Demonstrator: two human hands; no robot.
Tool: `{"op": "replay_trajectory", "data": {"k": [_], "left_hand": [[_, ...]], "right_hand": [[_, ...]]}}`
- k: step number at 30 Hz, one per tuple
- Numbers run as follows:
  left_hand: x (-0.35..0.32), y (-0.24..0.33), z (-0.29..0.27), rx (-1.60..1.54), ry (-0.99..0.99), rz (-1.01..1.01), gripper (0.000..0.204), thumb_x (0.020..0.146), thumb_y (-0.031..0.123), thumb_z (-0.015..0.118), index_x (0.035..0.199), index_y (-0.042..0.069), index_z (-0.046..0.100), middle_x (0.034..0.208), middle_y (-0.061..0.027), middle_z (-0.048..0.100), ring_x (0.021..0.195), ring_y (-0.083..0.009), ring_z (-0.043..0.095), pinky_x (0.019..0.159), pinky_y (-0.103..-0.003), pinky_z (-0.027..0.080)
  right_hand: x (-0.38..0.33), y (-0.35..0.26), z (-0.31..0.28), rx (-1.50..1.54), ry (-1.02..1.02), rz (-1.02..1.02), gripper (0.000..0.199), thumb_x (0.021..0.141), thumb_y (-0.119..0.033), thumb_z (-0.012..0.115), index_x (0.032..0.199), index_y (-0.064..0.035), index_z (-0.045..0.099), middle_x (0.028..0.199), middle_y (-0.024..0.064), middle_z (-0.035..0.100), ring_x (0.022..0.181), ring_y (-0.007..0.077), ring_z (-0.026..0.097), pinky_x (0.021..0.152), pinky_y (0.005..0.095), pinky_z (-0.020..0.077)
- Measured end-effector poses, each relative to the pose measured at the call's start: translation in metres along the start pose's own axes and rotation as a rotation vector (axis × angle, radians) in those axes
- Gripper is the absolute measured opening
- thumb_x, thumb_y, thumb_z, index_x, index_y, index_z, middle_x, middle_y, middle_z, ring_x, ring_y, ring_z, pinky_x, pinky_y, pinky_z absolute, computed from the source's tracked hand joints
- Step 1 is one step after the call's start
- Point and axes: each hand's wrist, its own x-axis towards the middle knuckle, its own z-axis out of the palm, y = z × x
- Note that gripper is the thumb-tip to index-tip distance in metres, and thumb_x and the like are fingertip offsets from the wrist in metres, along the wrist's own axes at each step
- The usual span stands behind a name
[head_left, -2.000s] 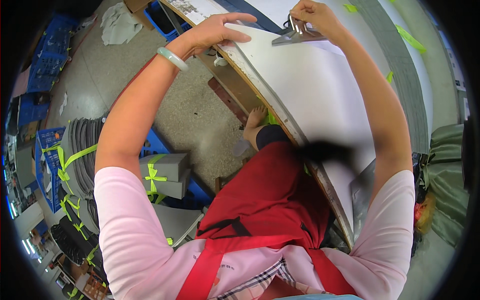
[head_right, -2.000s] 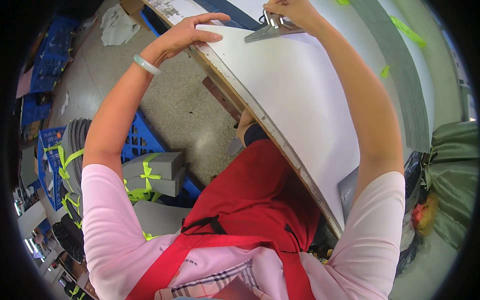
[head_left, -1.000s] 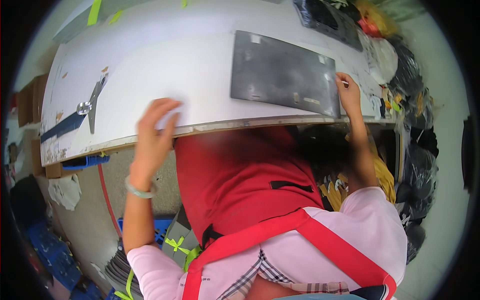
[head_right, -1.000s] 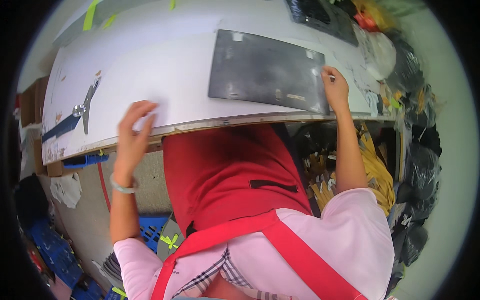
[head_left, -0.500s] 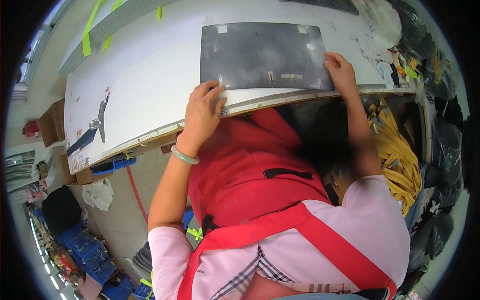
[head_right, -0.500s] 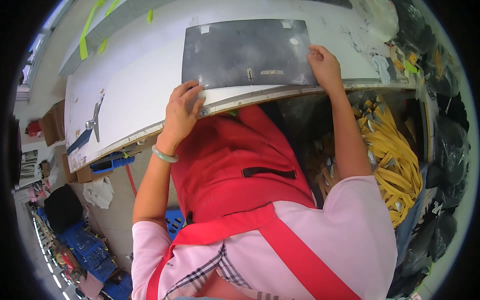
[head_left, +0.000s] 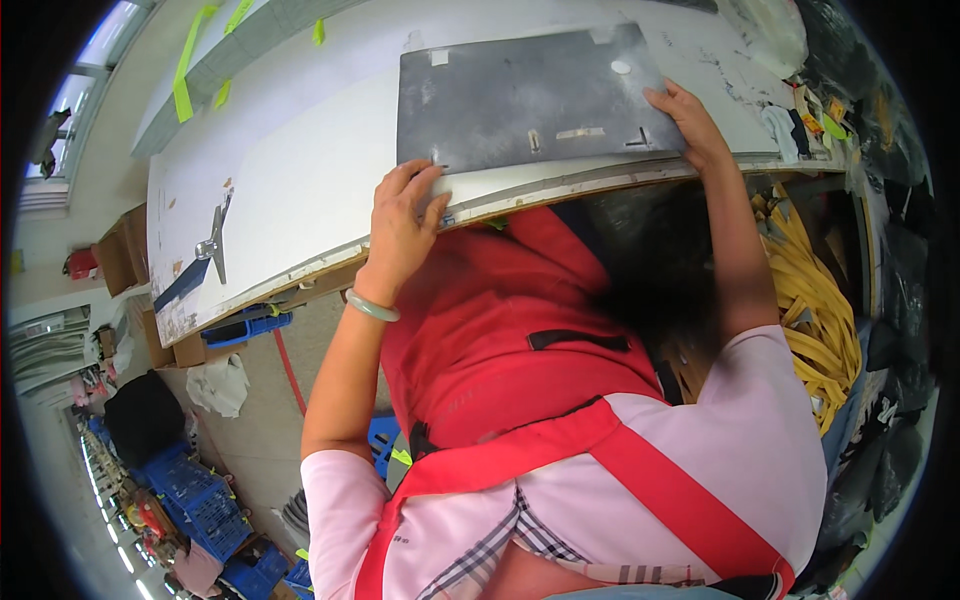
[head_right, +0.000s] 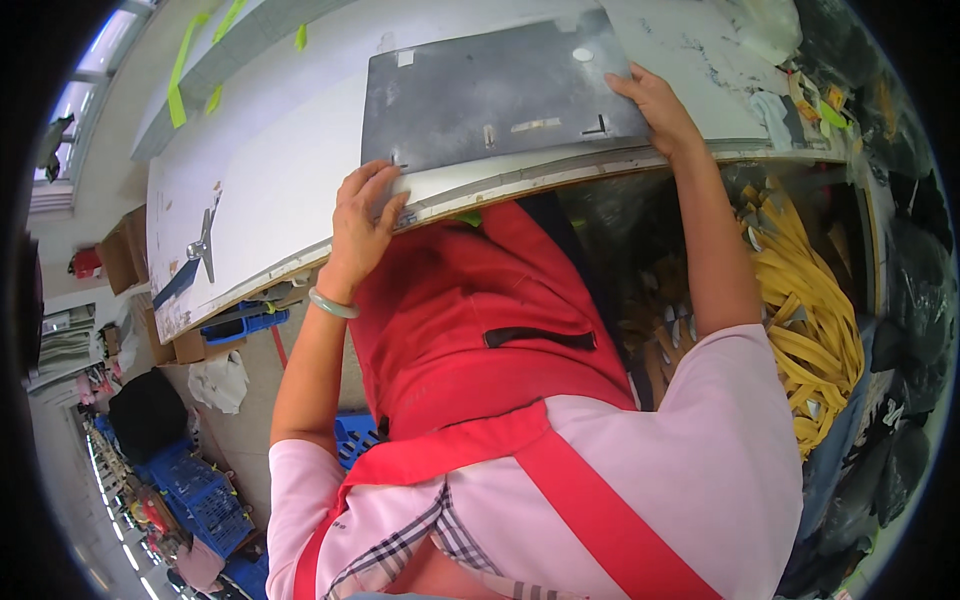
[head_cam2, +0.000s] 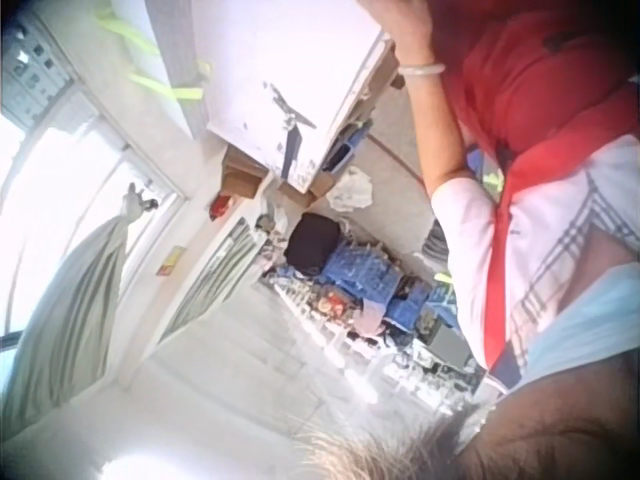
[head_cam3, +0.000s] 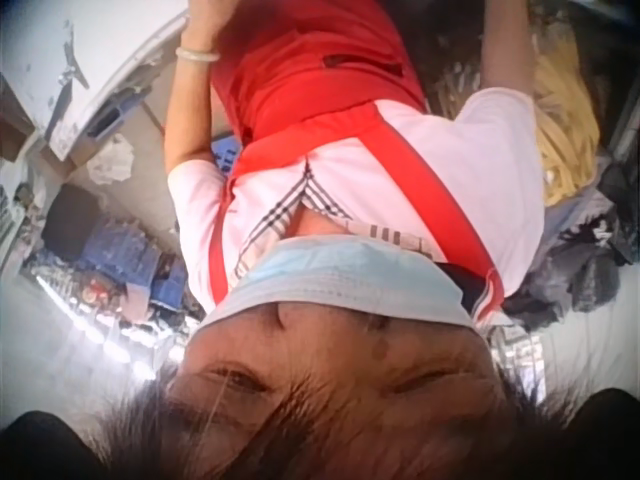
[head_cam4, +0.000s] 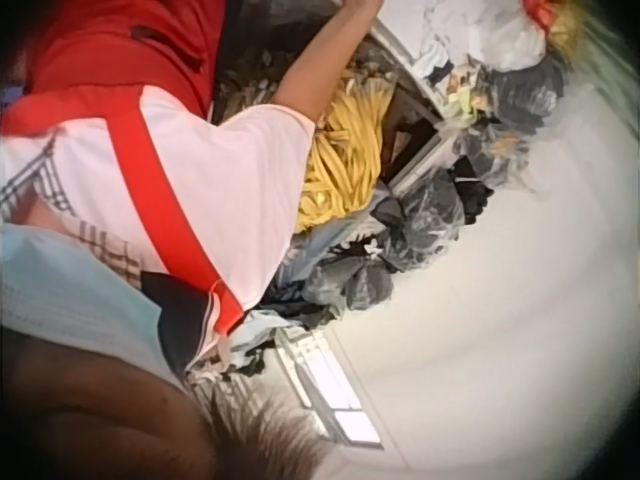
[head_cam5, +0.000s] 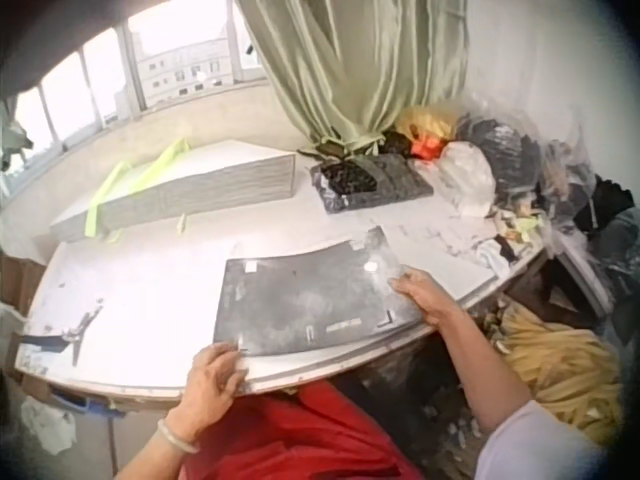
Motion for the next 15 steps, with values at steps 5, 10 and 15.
{"op": "replay_trajectory", "data": {"k": [5, 10, 15], "left_hand": [[0.004, 0.044, 0.013, -0.111, -0.025, 0.085, 0.030, 0.080, 0.012, 0.071, 0.109, 0.003, 0.065, 0.111, -0.0136, 0.060, 0.104, -0.0332, 0.055, 0.092, -0.040, 0.045], [0.049, 0.065, 0.048, -0.103, -0.157, 0.187, 0.032, 0.077, 0.014, 0.074, 0.106, 0.003, 0.067, 0.109, -0.0123, 0.061, 0.101, -0.0328, 0.056, 0.089, -0.040, 0.047], [0.064, 0.054, 0.059, -0.185, -0.211, 0.179, 0.032, 0.074, 0.011, 0.077, 0.102, 0.001, 0.069, 0.103, -0.0117, 0.064, 0.089, -0.0308, 0.060, 0.080, -0.038, 0.050]], "right_hand": [[-0.004, -0.004, -0.021, 0.164, -0.018, -0.155, 0.045, 0.093, -0.021, 0.061, 0.133, -0.0029, 0.050, 0.117, 0.0059, 0.062, 0.104, 0.0124, 0.059, 0.090, 0.0267, 0.0459], [-0.008, 0.007, -0.022, 0.310, 0.311, -0.090, 0.043, 0.095, -0.020, 0.058, 0.134, -0.0035, 0.049, 0.123, 0.0042, 0.058, 0.108, 0.0128, 0.056, 0.089, 0.0310, 0.0474], [-0.017, 0.018, -0.021, 0.391, 0.255, -0.095, 0.044, 0.096, -0.021, 0.057, 0.135, -0.0050, 0.047, 0.123, 0.0040, 0.057, 0.108, 0.0154, 0.057, 0.091, 0.0345, 0.0478]]}}
